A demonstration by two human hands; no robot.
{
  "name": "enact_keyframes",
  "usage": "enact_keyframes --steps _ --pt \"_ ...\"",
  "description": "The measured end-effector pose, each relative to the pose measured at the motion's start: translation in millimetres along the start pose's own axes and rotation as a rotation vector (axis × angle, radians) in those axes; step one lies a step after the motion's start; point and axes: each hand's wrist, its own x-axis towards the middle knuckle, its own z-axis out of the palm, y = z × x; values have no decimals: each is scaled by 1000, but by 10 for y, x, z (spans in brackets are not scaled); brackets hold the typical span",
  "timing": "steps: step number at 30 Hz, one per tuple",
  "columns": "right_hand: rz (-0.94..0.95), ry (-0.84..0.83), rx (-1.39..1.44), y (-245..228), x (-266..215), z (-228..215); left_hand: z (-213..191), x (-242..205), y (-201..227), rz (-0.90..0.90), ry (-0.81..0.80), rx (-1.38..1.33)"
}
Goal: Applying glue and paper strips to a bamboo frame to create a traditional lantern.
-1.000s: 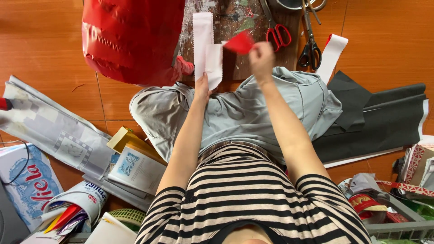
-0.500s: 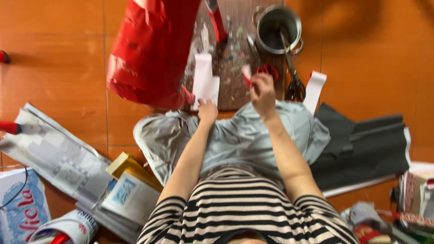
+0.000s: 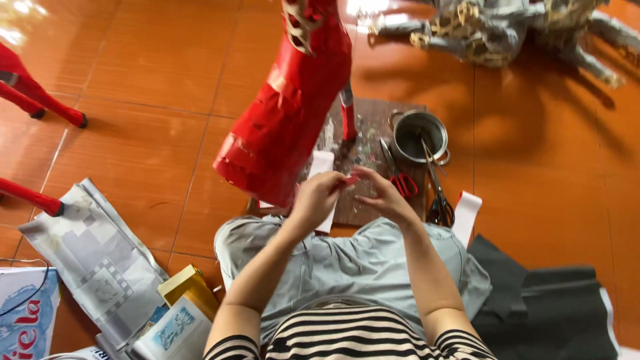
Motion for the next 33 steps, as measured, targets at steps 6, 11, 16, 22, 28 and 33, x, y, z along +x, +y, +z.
enact_keyframes --steps 6,11,16,22,28,33 --pt "81 -147 421 118 529 -343 -977 225 -126 39 139 -527" --pt "-167 -51 598 -527 1183 -581 -1631 681 -221 35 110 -643" --pt "-284 139 480 -640 1845 -580 -1825 1529 -604 149 6 -898" --pt "-357 384 258 -641 2279 -436 -1774 2321 -812 189 -9 -1041" --pt "-510 480 251 -391 2462 -303 -1601 2685 -873 132 26 -1123" --pt "-511 478 347 -315 2541 -260 -1534 2804 -900 219 -44 -1238"
